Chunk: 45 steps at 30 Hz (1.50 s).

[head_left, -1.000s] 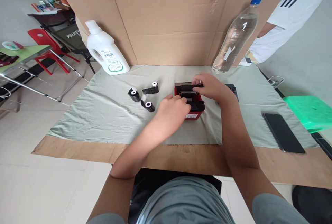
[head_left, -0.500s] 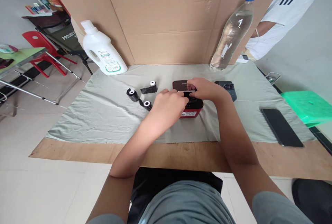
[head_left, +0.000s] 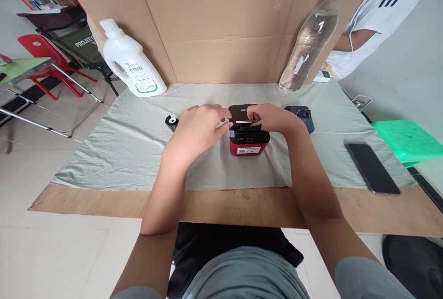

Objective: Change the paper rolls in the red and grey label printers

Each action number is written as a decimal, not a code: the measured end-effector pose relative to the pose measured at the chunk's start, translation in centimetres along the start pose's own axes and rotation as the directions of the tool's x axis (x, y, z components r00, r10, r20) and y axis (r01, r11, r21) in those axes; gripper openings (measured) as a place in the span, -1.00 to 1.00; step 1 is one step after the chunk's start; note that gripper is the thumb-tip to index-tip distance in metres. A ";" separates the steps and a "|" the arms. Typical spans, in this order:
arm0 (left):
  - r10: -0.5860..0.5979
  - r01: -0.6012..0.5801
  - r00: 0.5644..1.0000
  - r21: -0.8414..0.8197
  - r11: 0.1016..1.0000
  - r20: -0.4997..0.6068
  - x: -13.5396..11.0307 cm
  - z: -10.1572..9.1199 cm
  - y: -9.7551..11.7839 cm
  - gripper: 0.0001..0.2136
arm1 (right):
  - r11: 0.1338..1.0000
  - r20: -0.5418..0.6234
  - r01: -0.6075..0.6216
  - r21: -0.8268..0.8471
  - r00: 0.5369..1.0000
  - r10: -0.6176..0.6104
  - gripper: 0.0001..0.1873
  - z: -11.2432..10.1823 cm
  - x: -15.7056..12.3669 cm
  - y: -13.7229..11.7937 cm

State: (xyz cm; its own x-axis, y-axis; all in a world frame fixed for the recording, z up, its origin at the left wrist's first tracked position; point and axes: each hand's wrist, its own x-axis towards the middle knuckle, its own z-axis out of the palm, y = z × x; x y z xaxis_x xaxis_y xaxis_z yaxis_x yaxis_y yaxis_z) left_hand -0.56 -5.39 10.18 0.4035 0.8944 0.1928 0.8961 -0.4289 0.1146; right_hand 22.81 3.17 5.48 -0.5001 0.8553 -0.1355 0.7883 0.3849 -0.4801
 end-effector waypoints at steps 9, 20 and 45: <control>0.127 -0.119 0.985 -0.067 0.991 0.118 1.5 1.8 1.0 -0.80 | 0.995 -0.028 -0.044 0.088 0.999 0.046 -0.83 -0.6 0.0 -0.1; 0.195 -0.185 0.960 -0.068 0.980 0.201 2.3 3.0 1.6 -0.78 | 0.996 0.015 -0.034 0.080 0.999 0.033 -0.83 -1.0 0.2 0.1; 0.282 -0.279 0.958 0.066 0.958 -0.044 2.5 3.4 2.2 -0.75 | 0.999 0.063 -0.031 -0.023 0.998 0.032 -0.78 -0.6 0.5 -0.3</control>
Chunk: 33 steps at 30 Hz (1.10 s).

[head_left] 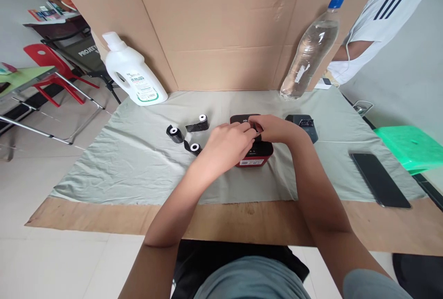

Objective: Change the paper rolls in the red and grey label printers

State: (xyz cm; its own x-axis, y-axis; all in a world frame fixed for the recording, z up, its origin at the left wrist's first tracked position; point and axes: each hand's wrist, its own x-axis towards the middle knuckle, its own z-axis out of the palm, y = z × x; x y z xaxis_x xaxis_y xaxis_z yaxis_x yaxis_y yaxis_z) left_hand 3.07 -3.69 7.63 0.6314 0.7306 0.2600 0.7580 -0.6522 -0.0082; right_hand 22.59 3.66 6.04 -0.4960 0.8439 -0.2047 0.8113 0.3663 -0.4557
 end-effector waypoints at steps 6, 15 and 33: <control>-0.083 0.082 0.996 -0.010 0.997 -0.019 0.7 0.8 -0.7 -0.75 | 1.000 0.007 -0.003 0.003 1.000 0.003 -0.80 0.2 0.2 0.2; -0.239 0.198 0.965 -0.304 0.932 -0.107 1.7 3.5 -2.4 -0.77 | 0.988 0.079 0.011 0.152 0.997 -0.023 -0.79 -0.7 0.2 1.6; -0.142 0.089 0.990 -0.737 0.670 -0.010 2.2 5.7 -5.4 -0.81 | 0.975 0.092 -0.037 0.220 0.996 0.017 -0.80 -1.3 -0.5 1.2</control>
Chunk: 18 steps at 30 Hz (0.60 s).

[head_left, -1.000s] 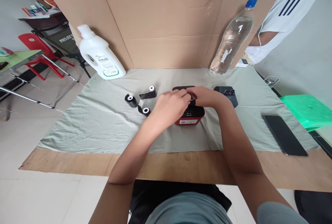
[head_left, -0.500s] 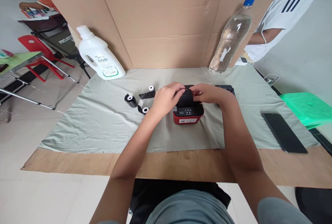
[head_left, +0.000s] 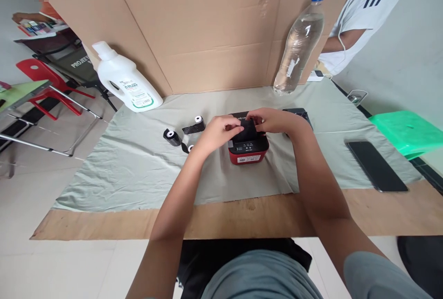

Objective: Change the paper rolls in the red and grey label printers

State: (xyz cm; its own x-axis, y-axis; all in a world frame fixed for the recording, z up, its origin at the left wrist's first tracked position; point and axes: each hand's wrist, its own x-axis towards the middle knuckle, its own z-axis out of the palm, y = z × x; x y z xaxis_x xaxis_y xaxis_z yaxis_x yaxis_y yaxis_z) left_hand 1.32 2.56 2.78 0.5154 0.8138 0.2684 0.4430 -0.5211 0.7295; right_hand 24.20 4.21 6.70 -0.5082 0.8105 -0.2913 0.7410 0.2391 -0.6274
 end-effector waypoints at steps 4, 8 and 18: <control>-0.089 0.093 0.994 0.054 0.994 -0.062 -0.1 -0.6 -0.5 -0.76 | 0.997 -0.093 -0.065 -0.042 0.994 0.061 -0.60 0.2 0.0 0.5; -0.310 0.309 0.951 0.123 0.943 -0.009 -1.0 -2.3 -1.7 -0.46 | 0.990 -0.152 -0.119 -0.074 0.983 0.106 -0.35 0.2 0.2 1.4; -0.544 0.629 0.758 -0.181 0.756 0.360 -1.2 -1.6 -3.0 -0.18 | 0.936 0.022 -0.294 0.192 0.955 0.296 0.12 -0.2 1.0 3.1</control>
State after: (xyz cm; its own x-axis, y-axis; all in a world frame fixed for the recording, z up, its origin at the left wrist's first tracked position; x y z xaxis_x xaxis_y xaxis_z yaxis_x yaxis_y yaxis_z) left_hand -1.77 3.59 1.24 0.4137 0.8077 -0.4200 0.5266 0.1641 0.8341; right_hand 26.11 5.83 4.58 -0.2760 0.8328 -0.4799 0.7588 -0.1176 -0.6406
